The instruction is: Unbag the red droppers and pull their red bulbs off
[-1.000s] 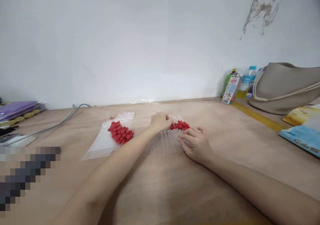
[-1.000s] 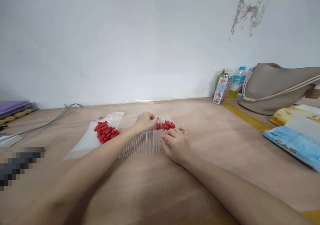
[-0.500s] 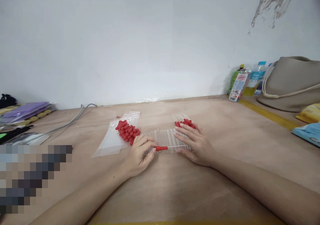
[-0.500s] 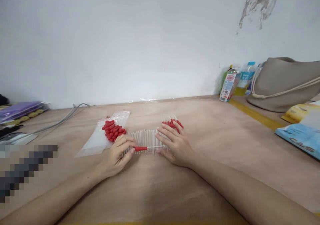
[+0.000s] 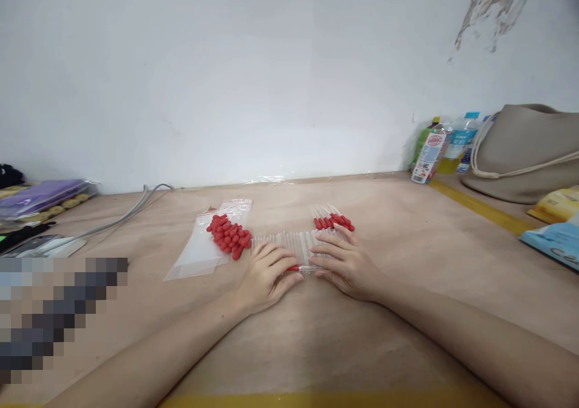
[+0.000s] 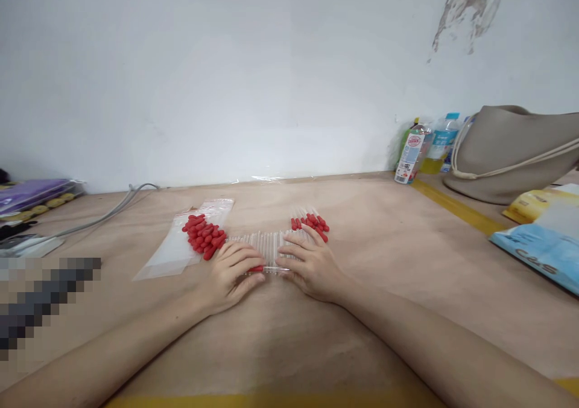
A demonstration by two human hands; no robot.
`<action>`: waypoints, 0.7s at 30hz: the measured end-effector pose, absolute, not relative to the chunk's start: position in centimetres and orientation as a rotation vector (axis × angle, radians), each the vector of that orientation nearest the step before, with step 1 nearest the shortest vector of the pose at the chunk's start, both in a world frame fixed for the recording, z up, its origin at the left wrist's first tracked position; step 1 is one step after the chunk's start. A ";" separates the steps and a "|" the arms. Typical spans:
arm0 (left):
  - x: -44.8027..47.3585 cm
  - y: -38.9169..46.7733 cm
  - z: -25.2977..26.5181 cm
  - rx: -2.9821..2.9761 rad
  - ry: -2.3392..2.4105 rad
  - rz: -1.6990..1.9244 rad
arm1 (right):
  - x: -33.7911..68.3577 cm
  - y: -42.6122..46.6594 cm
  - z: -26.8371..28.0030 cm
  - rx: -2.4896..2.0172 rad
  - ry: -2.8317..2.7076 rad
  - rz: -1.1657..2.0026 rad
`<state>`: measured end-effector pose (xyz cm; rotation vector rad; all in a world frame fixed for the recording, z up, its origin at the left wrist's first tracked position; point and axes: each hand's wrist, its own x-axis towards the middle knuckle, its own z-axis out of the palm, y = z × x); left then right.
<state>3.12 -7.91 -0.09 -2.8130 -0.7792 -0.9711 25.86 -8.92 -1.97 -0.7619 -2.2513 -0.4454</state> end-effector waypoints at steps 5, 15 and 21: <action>3.4 -7.7 -0.7 -2.742 -0.767 -0.977 | 25.0 -9.6 -1.5 -0.771 -2.228 -0.365; 3.5 -8.5 0.0 -2.771 -0.716 -0.821 | 23.7 -10.0 -2.1 -0.608 -2.164 -0.192; 3.3 -8.5 -0.2 -2.796 -0.689 -0.785 | 24.0 -10.2 -2.0 -0.526 -2.182 -0.258</action>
